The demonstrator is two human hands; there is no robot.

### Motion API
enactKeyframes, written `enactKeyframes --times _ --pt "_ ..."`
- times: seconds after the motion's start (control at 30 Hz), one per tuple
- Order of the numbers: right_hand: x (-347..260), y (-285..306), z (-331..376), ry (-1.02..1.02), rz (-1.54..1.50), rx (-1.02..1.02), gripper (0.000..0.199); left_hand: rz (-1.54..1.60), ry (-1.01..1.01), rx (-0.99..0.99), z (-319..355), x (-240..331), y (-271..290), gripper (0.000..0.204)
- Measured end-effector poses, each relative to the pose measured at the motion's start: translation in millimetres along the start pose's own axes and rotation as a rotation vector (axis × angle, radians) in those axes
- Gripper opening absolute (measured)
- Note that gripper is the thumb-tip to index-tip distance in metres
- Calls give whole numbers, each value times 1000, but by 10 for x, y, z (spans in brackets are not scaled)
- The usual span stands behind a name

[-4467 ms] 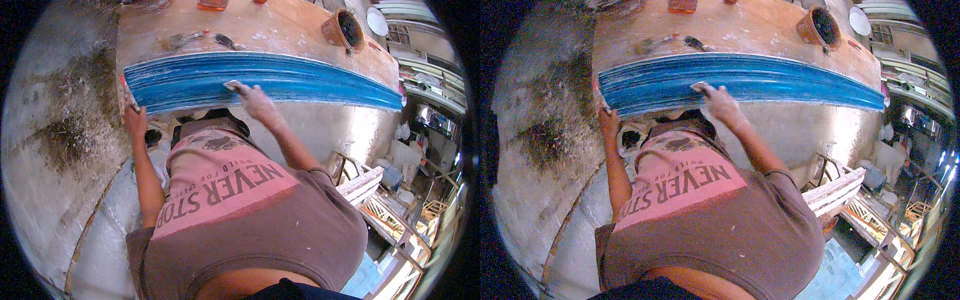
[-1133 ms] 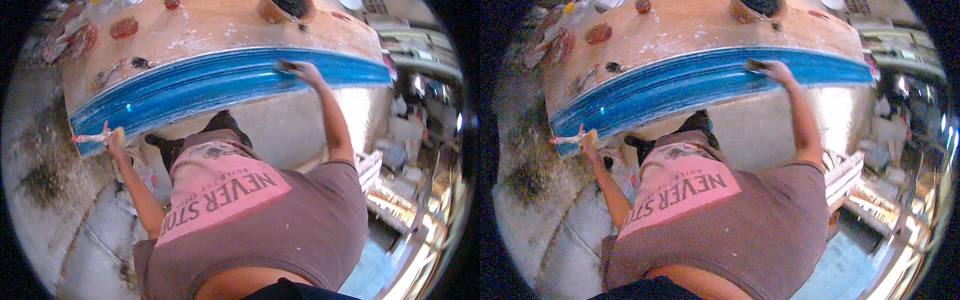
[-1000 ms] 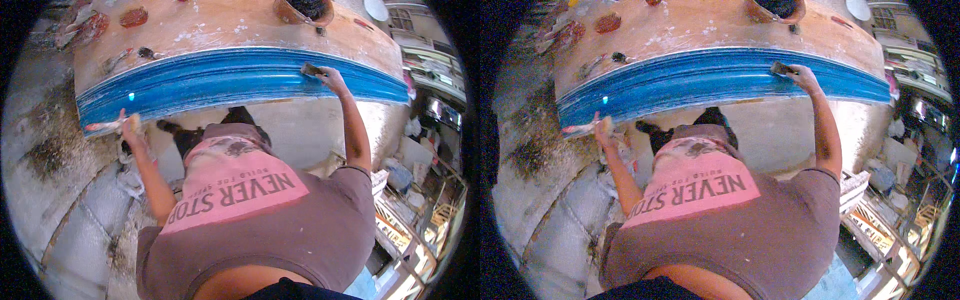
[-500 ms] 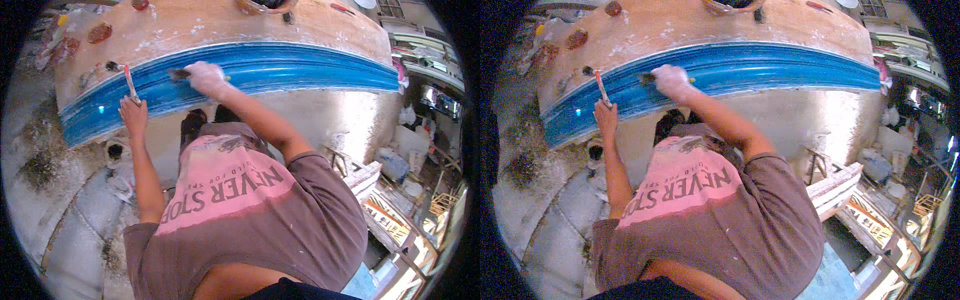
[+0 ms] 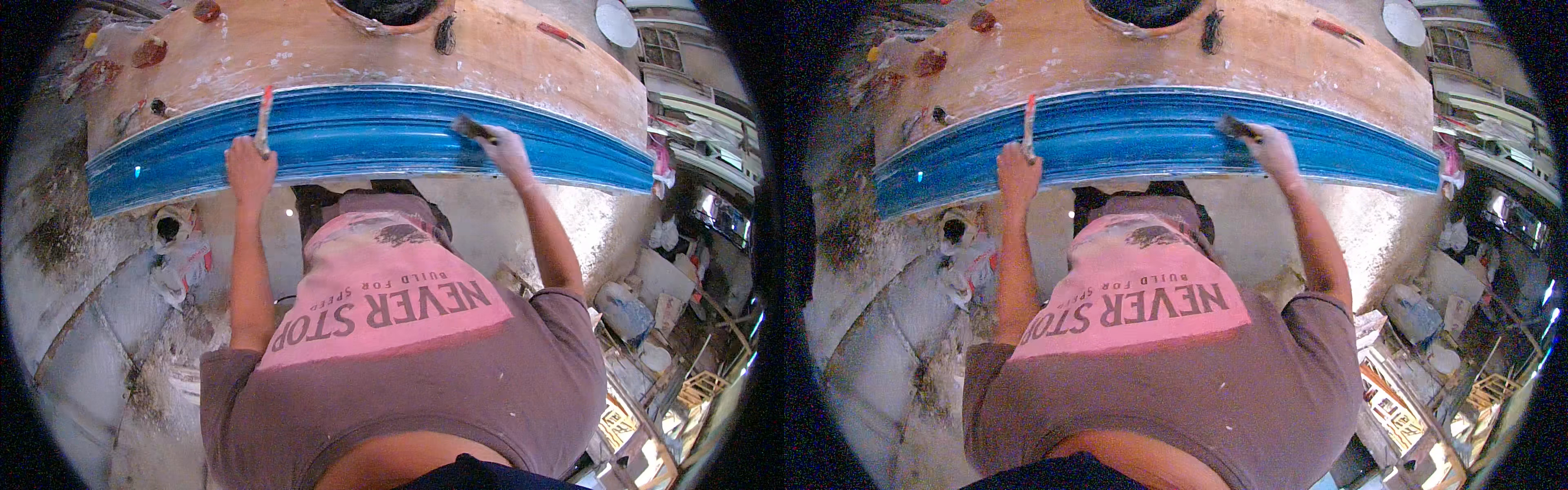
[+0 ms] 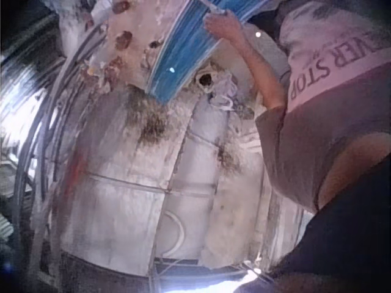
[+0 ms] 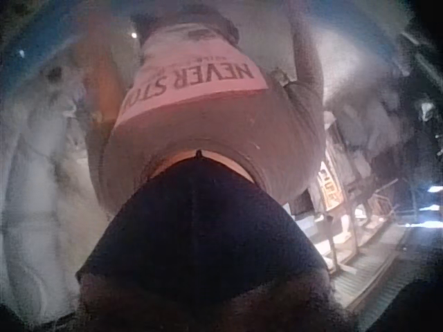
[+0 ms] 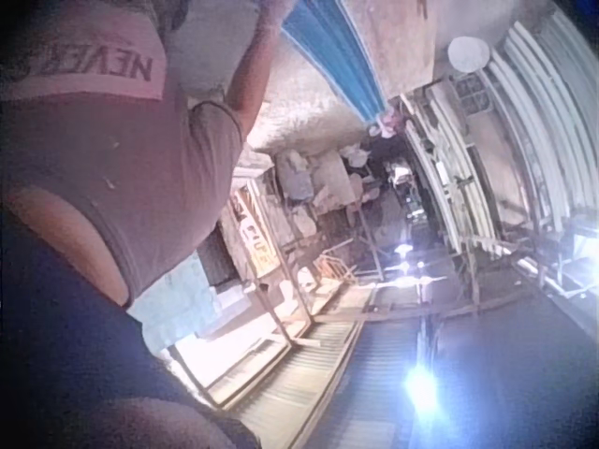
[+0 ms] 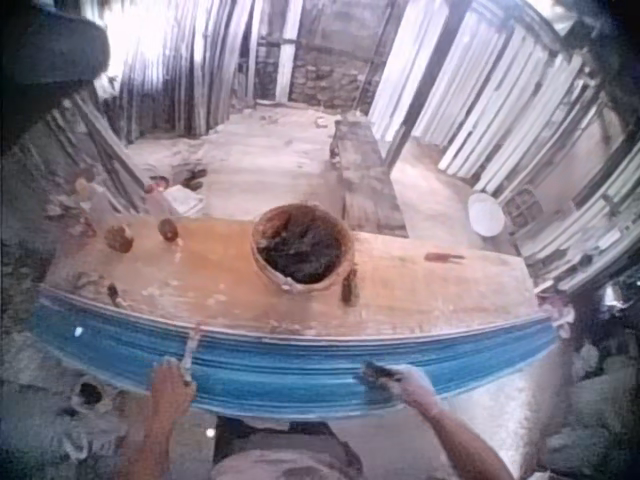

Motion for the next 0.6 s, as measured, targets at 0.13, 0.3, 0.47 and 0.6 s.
enactKeyframes --times 0.13,0.3,0.47,0.6 --pt "-655 -347 9 189 7 -161 34 74 -46 -37 214 728 -167 47" --pt "-407 -196 -63 549 172 -97 44 383 -110 -64 461 1345 -280 60" --pt "-9 77 -175 581 324 -214 50 755 280 -28 650 1142 -351 53" --pt "-224 -95 -211 628 347 -368 54 1045 700 78 787 698 -336 54"
Point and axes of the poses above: each hand's wrist, its own z-axis away from the middle knuckle, its own y-axis out of the back of the hand, x = y × z, the point moved 2 cm from there along -z, towards the middle knuckle, and after that the axes turned 13 degrees about x, right-handed, at the moved point
